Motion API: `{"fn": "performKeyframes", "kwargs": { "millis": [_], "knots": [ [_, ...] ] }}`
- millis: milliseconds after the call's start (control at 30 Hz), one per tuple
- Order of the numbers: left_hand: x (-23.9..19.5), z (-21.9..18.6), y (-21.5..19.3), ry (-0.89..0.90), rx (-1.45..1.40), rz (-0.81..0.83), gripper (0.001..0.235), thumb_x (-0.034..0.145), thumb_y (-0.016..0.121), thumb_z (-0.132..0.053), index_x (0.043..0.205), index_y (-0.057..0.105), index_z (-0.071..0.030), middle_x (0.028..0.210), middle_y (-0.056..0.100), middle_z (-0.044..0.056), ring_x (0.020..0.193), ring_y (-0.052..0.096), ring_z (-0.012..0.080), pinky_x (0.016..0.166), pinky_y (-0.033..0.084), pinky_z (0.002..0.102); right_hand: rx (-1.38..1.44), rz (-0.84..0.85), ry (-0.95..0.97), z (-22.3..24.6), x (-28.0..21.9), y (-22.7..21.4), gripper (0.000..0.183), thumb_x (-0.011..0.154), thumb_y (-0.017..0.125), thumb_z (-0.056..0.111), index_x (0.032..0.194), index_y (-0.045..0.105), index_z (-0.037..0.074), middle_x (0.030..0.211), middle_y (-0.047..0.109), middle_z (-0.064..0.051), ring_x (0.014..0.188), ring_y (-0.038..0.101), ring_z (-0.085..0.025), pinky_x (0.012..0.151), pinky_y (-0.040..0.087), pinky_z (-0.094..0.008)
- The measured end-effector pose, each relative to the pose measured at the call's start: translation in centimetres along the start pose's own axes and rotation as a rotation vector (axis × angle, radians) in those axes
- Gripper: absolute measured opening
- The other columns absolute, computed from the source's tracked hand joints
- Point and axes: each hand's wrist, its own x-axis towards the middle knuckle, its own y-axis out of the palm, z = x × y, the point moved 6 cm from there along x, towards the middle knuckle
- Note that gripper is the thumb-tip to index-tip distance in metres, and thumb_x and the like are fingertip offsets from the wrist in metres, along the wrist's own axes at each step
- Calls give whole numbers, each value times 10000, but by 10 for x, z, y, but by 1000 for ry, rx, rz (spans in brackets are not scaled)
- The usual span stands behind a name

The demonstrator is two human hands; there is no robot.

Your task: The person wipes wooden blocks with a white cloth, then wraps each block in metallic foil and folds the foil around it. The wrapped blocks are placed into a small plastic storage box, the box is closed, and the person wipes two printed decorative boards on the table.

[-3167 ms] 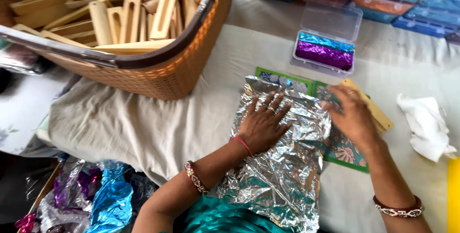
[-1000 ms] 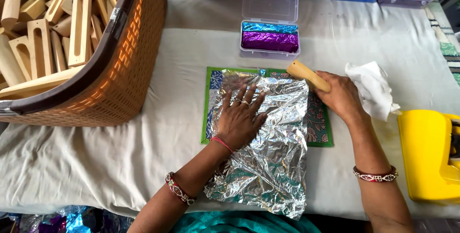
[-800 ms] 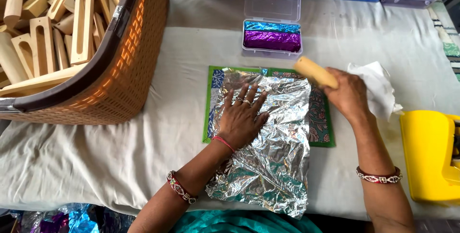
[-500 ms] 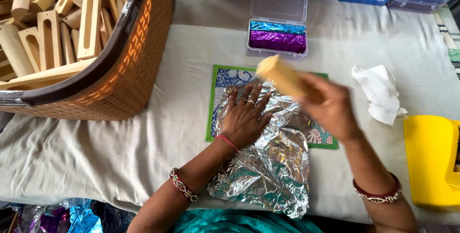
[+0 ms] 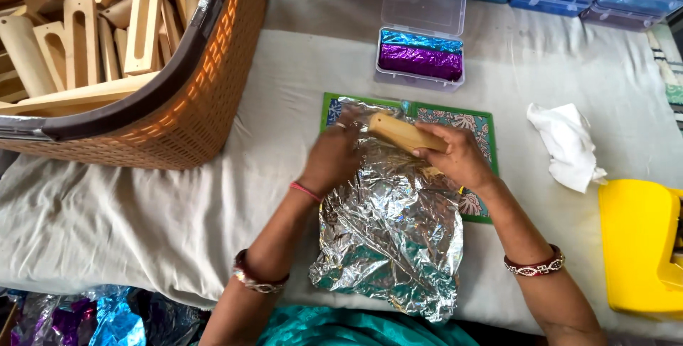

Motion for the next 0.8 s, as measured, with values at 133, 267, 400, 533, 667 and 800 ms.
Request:
{"fn": "performKeyframes", "kwargs": {
  "millis": [133, 267, 400, 533, 667, 800],
  "knots": [
    [-5, 50, -16, -153, 120, -138, 438, 906, 639, -188, 1306, 643, -12, 1466, 590, 200, 1319, 586, 351, 1077, 504, 411, -112, 3, -41, 8, -1, 7, 567, 807, 849, 211, 1323, 667, 63, 1244, 729, -156, 1053, 734, -246, 931, 580, -355],
    [-4, 42, -35, -278, -60, -215, 426, 978, 625, -264, 1312, 645, -2, 1393, 633, 190, 1287, 607, 347, 1086, 485, 424, -151, 3, -28, 13, -1, 7, 563, 811, 841, 219, 1327, 666, 79, 1208, 736, -152, 1045, 730, -268, 920, 574, -366],
    [-2, 28, -36, -268, -51, -204, 514, 954, 655, -260, 1386, 569, 3, 1394, 611, 219, 1286, 583, 374, 1076, 461, 447, -180, 15, -11, 11, -2, 9, 556, 815, 839, 217, 1330, 666, 98, 1179, 742, -139, 1018, 735, -262, 906, 584, -367],
    [1, 21, -33, -240, -74, -177, 634, 883, 688, -227, 1452, 510, -13, 1411, 600, 232, 1292, 573, 392, 1084, 454, 458, -189, 27, 2, 14, -2, 8, 559, 813, 843, 214, 1332, 663, 110, 1176, 744, -133, 1005, 737, -264, 901, 584, -368],
    [7, 21, -24, -210, -100, -106, 745, 828, 715, -197, 1507, 453, -37, 1416, 588, 235, 1318, 555, 392, 1090, 448, 456, -185, 38, -33, 16, -1, 8, 565, 810, 840, 207, 1339, 659, 125, 1161, 751, -125, 987, 742, -263, 894, 587, -368],
    [12, 19, -19, -238, -105, -74, 745, 869, 765, -274, 1509, 444, -67, 1403, 603, 212, 1286, 578, 376, 1068, 460, 456, -191, 31, -49, 20, 0, 9, 565, 808, 839, 203, 1339, 661, 130, 1141, 753, -124, 971, 743, -263, 890, 590, -372]
  ]
}}
